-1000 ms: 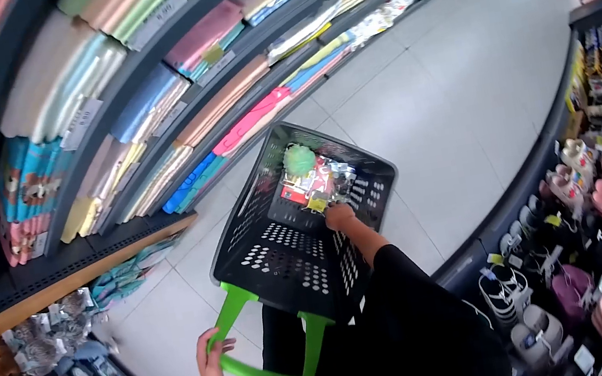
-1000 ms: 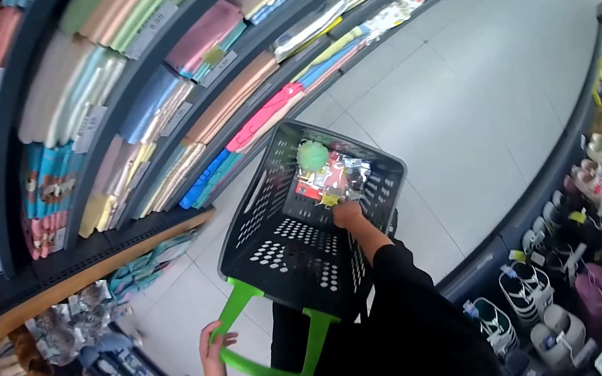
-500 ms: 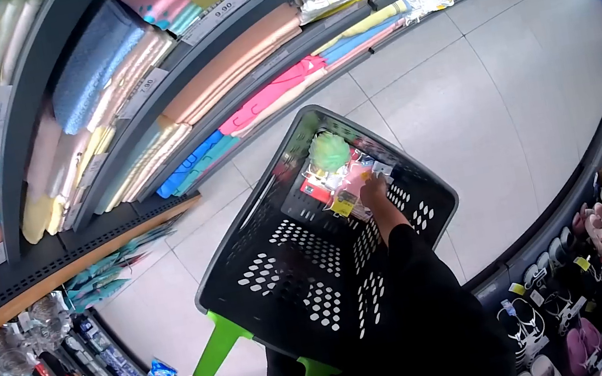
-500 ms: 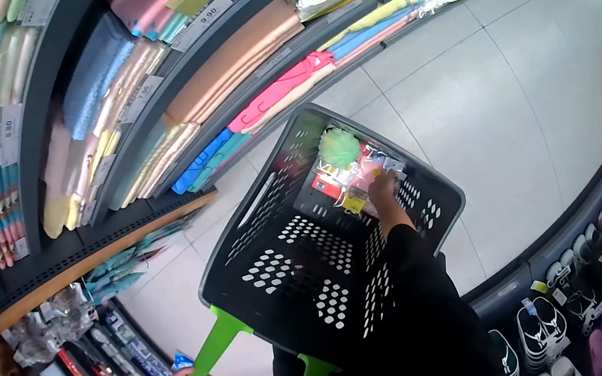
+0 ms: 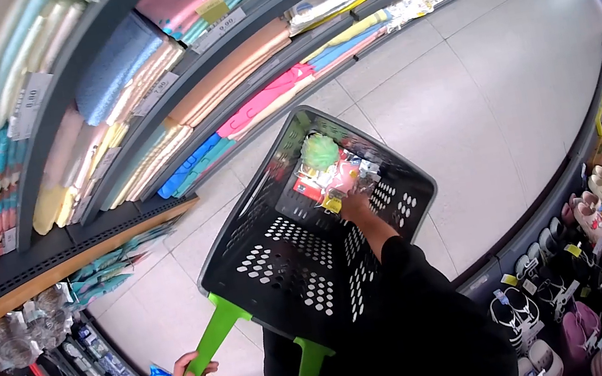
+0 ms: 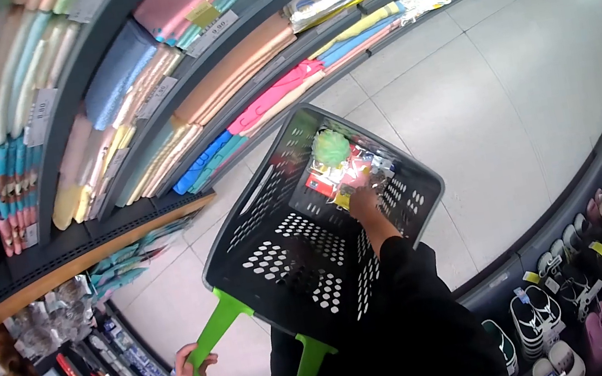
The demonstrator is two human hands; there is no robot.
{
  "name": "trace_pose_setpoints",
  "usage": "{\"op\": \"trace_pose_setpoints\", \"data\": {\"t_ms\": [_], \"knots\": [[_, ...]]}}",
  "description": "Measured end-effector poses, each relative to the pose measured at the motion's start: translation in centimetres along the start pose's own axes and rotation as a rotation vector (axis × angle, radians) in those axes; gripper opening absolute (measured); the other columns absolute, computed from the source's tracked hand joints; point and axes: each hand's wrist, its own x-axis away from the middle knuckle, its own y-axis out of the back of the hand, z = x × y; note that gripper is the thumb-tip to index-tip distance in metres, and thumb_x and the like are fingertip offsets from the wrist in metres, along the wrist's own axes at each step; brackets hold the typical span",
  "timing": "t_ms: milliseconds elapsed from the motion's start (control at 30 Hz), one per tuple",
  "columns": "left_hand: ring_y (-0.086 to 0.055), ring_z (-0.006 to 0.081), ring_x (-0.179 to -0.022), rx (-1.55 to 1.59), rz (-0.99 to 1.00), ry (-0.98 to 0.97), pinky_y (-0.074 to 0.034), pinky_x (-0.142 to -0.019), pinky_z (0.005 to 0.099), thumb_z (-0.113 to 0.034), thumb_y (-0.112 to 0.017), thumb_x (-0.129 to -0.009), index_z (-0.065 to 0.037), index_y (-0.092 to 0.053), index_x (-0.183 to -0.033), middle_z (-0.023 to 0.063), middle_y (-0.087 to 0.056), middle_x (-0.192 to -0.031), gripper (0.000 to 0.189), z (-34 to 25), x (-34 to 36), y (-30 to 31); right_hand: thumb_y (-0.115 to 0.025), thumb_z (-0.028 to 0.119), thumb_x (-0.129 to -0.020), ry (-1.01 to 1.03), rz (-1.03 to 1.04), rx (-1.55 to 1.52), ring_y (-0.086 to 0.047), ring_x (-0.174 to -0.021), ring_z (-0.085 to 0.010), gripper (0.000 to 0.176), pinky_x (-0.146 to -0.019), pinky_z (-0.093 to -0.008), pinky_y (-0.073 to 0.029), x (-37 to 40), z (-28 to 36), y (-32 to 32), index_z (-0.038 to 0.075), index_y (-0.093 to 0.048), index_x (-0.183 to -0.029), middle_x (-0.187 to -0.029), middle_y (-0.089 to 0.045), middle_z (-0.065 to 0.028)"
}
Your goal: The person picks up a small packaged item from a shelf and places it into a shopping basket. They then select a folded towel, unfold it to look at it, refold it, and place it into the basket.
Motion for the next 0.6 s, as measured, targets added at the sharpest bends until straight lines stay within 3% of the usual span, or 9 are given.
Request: {"op": "trace_pose_setpoints", "data": {"t_ms": [100, 133, 167, 233, 300, 400, 433, 500, 600], "knots": [[-0.062, 0.0249, -0.086, -0.001, 0.05, 0.044, -0.048, -0.081, 0.0353, -0.027, -0.043, -0.092, 0.002, -0.047, -0.117, 0.0155, -0.06, -0.101, 0.039, 0.2, 0.2, 0.8, -0.05, 0.025, -0.084, 0.082, 0.139, -0.144, -0.046, -0.125, -0.0292, 0.04, -0.1, -0.0428, -0.038, 6.6, 2.8, 2.8, 0.011, -0.06, -0.12, -0.136, -0.047, -0.0109], [-0.062, 0.024, -0.087, 0.013, 0.081, 0.036, -0.048, -0.081, 0.0349, -0.026, -0.042, -0.092, 0.001, -0.048, -0.118, 0.0145, -0.06, -0.101, 0.037, 0.3, 0.2, 1.3, -0.05, 0.025, -0.084, 0.1, 0.073, -0.155, -0.053, -0.116, -0.0288, 0.037, -0.094, -0.0407, -0.044, 8.6, 3.8, 2.8, 0.01, -0.062, -0.115, -0.128, -0.054, -0.0118], [-0.062, 0.0225, -0.086, 0.029, 0.108, 0.016, -0.049, -0.08, 0.0338, -0.024, -0.043, -0.093, 0.001, -0.048, -0.118, 0.0131, -0.06, -0.102, 0.036, -0.1, 0.3, 1.1, -0.051, 0.029, -0.083, 0.149, -0.192, -0.147, -0.059, -0.108, -0.0293, 0.034, -0.088, -0.0408, -0.048, 11.0, 4.8, 1.4, 0.008, -0.066, -0.105, -0.117, -0.061, -0.0132], [-0.062, 0.0213, -0.086, 0.034, 0.153, 0.0, -0.05, -0.077, 0.033, -0.023, -0.043, -0.094, -0.001, -0.048, -0.118, 0.0115, -0.059, -0.103, 0.033, -0.1, 0.2, 1.6, -0.051, 0.032, -0.081, 0.228, -0.188, -0.379, -0.062, -0.093, -0.0363, 0.034, -0.082, -0.0442, -0.051, 16.3, 6.6, 2.4, 0.004, -0.066, -0.094, -0.103, -0.063, -0.0193], [-0.062, 0.0214, -0.087, 0.029, 0.206, 0.002, -0.05, -0.076, 0.0332, -0.025, -0.042, -0.095, -0.003, -0.047, -0.119, 0.0108, -0.058, -0.106, 0.033, 0.2, -0.1, 1.9, -0.05, 0.024, -0.081, 0.377, -0.417, -0.552, -0.062, -0.086, -0.0372, 0.026, -0.078, -0.0455, -0.05, 22.0, 8.5, 3.2, 0.002, -0.064, -0.086, -0.086, -0.064, -0.0196], [-0.061, 0.0222, -0.091, 0.003, 0.312, 0.02, -0.051, -0.076, 0.0347, -0.023, -0.041, -0.097, -0.008, -0.044, -0.122, 0.0098, -0.056, -0.11, 0.03, 0.7, -0.5, 3.2, -0.051, 0.017, -0.082, 0.339, -0.599, -0.776, -0.061, -0.084, -0.0365, 0.019, -0.076, -0.0457, -0.049, 32.5, 12.1, 6.3, 0.003, -0.063, -0.086, -0.088, -0.064, -0.0185], [-0.061, 0.0232, -0.092, 0.005, 0.362, 0.03, -0.051, -0.077, 0.0353, -0.02, -0.042, -0.096, -0.008, -0.043, -0.124, 0.0106, -0.055, -0.112, 0.03, 0.8, -0.6, 3.7, -0.051, 0.017, -0.083, 0.286, -0.577, -0.832, -0.061, -0.085, -0.0363, 0.019, -0.077, -0.0449, -0.049, 36.0, 13.4, 7.7, 0.003, -0.063, -0.089, -0.092, -0.064, -0.0183], [-0.061, 0.0255, -0.094, 0.011, 0.457, 0.034, -0.051, -0.077, 0.0365, -0.013, -0.044, -0.094, -0.009, -0.039, -0.127, 0.0122, -0.051, -0.117, 0.034, 2.2, -2.0, 4.6, -0.049, 0.015, -0.086, 0.329, -0.684, -0.943, -0.062, -0.084, -0.0335, 0.019, -0.074, -0.0415, -0.05, 42.2, 16.4, 9.7, 0.002, -0.063, -0.09, -0.085, -0.064, -0.0156], [-0.061, 0.0305, -0.1, 0.088, 0.54, 0.17, -0.052, -0.079, 0.0376, -0.006, -0.044, -0.091, -0.01, -0.034, -0.132, 0.0144, -0.048, -0.122, 0.042, 2.0, -2.6, 4.9, -0.047, 0.022, -0.091, 0.388, -0.59, -1.135, -0.065, -0.081, -0.0268, 0.024, -0.073, -0.0345, -0.05, 48.9, 20.9, 11.0, 0.003, -0.063, -0.095, -0.085, -0.066, -0.0106]]}}
